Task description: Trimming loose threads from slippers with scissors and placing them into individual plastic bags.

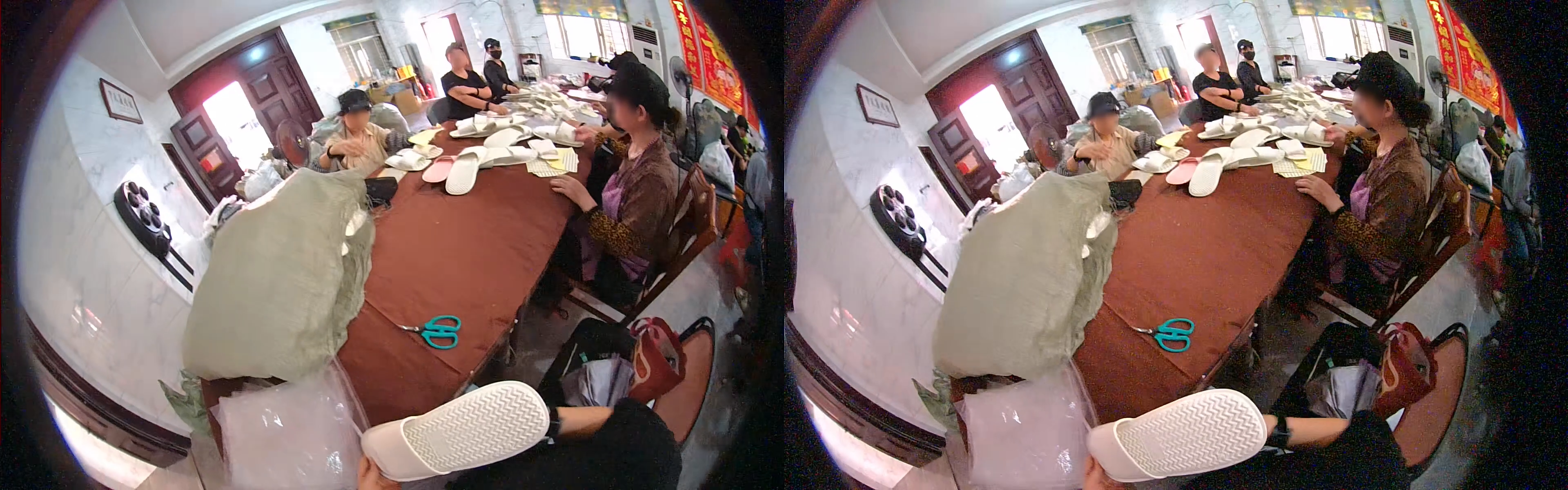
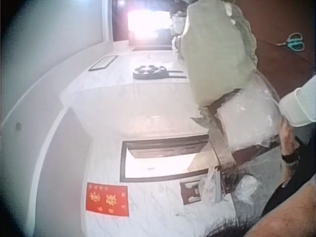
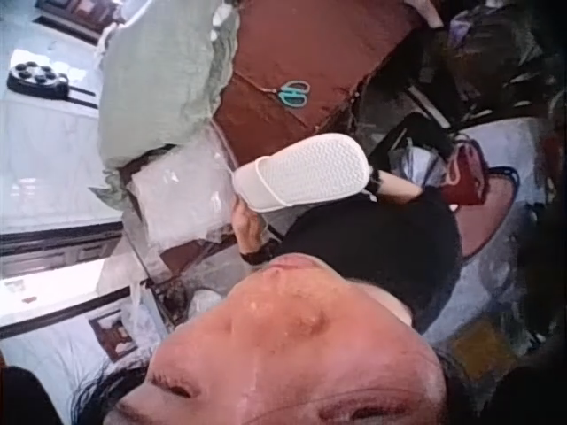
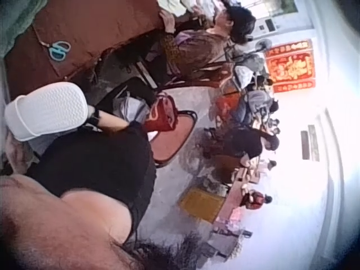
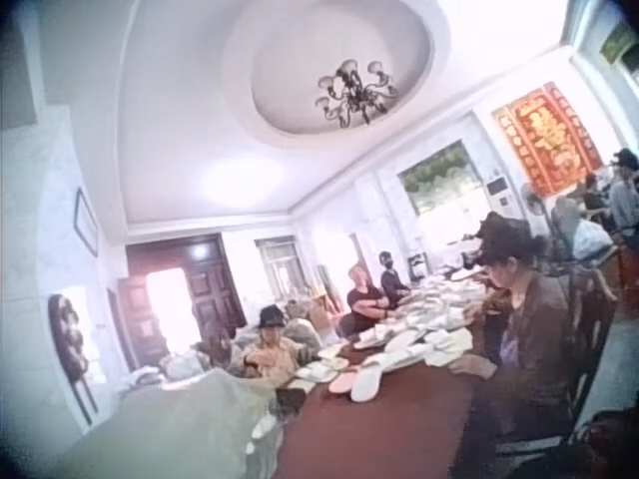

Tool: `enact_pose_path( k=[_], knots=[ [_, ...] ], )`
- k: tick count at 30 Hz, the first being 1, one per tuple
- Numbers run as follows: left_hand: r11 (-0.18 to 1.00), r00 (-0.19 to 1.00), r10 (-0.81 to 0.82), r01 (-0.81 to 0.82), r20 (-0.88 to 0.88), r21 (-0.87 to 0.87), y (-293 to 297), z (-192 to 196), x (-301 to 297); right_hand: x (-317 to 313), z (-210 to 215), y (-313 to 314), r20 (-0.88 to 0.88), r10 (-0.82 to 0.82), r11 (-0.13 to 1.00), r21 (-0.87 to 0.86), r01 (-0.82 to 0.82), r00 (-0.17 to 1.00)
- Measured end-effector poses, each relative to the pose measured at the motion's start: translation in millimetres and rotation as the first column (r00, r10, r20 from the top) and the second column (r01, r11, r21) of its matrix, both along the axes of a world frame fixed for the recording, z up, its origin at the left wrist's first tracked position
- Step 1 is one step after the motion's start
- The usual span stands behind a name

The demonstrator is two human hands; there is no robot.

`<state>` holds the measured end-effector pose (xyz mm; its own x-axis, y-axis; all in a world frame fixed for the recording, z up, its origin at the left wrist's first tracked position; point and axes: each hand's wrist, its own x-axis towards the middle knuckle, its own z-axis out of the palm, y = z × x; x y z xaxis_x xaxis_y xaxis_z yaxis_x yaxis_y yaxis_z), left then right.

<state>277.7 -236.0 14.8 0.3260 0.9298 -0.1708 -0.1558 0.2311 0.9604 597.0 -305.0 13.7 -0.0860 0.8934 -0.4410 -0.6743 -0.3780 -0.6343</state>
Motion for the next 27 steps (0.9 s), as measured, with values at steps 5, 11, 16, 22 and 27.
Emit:
enact_pose_path(
  k=[5, 11, 16, 22, 27],
  knots=[
    [0.870, 0.946, 0.296, -0.210, 0.130, -0.446, -13.8, 20.9, -5.4, 19.4, 13.5, -34.1, -0.394, 0.209, 0.928, 0.369, -0.054, 0.895],
    [0.924, 0.997, -0.016, -0.011, -0.069, -0.382, 11.9, -21.5, -30.2, 11.4, -20.8, -30.0, 0.093, 0.278, 0.960, 0.006, -0.280, 0.956],
    [0.982, 0.922, 0.182, -0.151, 0.340, -0.117, 21.4, 37.9, -6.5, 59.5, 32.3, 37.5, -0.037, -0.116, 0.971, 0.206, 0.121, 0.993],
    [0.869, 0.884, 0.358, -0.198, -0.300, 0.453, 19.9, 45.6, -44.7, 171.3, 76.1, 172.1, -0.527, -0.319, 0.649, 0.484, 0.587, 0.788],
    [0.851, 0.840, 0.409, -0.210, -0.357, 0.482, 15.2, 57.1, -62.5, 178.4, 16.7, 316.2, -0.021, -0.153, 0.911, 0.384, 0.149, 0.988]
  ],
)
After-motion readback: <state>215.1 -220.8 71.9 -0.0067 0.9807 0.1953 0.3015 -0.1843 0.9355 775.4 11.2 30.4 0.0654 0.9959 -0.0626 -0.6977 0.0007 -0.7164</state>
